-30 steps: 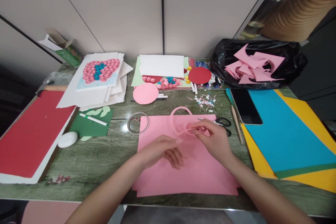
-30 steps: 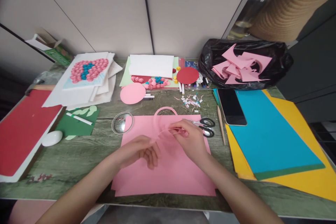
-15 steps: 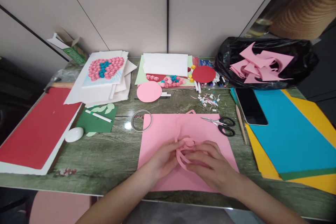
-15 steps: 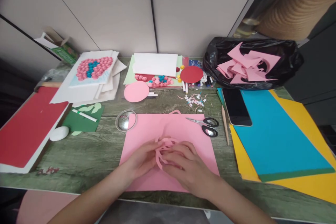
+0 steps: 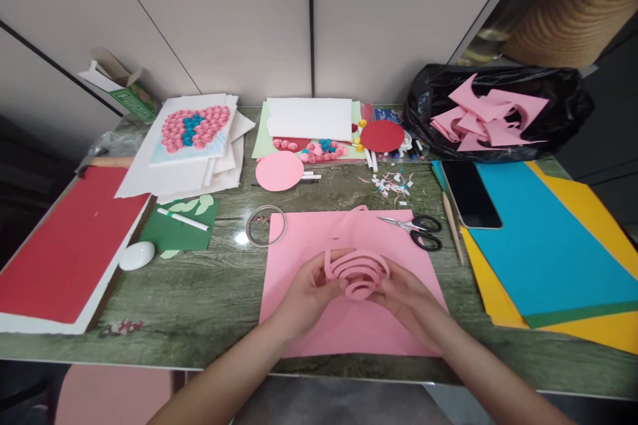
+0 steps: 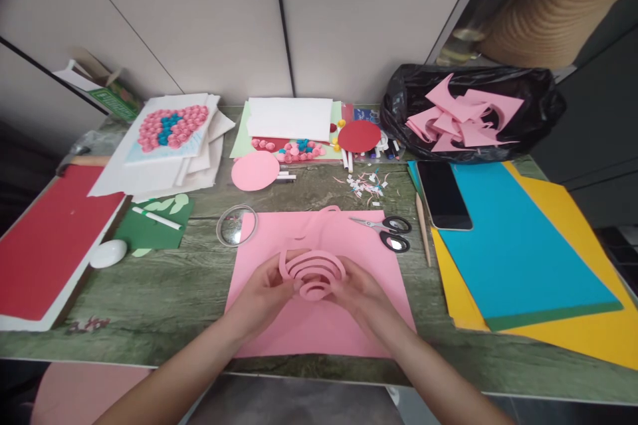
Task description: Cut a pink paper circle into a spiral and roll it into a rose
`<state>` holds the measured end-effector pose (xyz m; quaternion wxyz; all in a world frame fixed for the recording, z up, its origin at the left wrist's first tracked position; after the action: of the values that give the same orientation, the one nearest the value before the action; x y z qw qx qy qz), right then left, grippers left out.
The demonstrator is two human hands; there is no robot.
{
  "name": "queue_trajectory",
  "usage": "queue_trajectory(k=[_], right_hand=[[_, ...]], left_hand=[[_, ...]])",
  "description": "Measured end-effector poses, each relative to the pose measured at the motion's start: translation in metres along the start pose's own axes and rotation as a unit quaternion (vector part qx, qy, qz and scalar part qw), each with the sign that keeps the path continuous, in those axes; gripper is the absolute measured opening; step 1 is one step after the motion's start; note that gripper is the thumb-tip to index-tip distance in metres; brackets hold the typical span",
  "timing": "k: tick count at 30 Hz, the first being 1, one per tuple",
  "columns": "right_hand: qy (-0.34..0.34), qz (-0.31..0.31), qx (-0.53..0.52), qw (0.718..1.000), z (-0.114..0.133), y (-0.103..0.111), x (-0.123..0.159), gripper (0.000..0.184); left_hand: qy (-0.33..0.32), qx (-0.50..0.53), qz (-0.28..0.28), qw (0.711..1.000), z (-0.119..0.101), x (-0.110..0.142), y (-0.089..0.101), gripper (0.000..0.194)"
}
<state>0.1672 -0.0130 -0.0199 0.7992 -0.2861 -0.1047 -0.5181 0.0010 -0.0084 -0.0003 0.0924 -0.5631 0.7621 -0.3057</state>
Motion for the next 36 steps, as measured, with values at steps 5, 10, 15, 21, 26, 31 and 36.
queue_trajectory(k=[5,10,15,21,26,31,36], right_hand=[[0.045,-0.143,0.137,0.979,0.009,-0.002,-0.01,0.016],[0.075,-0.13,0.311,0.938,0.024,0.006,-0.018,0.016],[0.177,-0.228,0.494,0.821,0.051,0.035,-0.047,0.022],[0.251,-0.233,0.584,0.736,0.067,0.045,-0.099,0.01],[0.308,-0.196,0.54,0.758,0.089,0.01,-0.082,0.01],[0.259,-0.15,0.419,0.857,0.098,-0.011,-0.04,0.013],[0.162,-0.133,0.312,0.927,0.087,-0.002,-0.026,0.012]], left_hand=[[0.028,0.028,-0.061,0.997,-0.004,-0.002,0.004,0.043],[0.028,0.029,-0.098,0.994,0.002,-0.008,0.008,0.037],[0.06,0.012,-0.142,0.988,0.01,-0.01,0.015,0.033],[0.055,0.01,-0.128,0.99,0.01,-0.008,0.019,0.035],[0.016,0.055,-0.12,0.991,0.002,-0.006,0.016,0.032],[-0.012,0.118,-0.075,0.99,-0.01,-0.002,0.008,0.038],[-0.009,0.177,-0.031,0.984,-0.014,0.002,0.003,0.042]])
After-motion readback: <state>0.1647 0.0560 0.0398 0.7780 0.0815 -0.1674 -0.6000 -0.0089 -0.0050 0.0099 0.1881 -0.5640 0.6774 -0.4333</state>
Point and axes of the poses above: each hand's wrist, its own x-axis away from the middle knuckle, its own y-axis out of the back of the hand, z = x × y, the point moved 2 cm from there along -x, towards the middle knuckle, and after that the axes turned 7 degrees about -y, right-handed, at the moved point
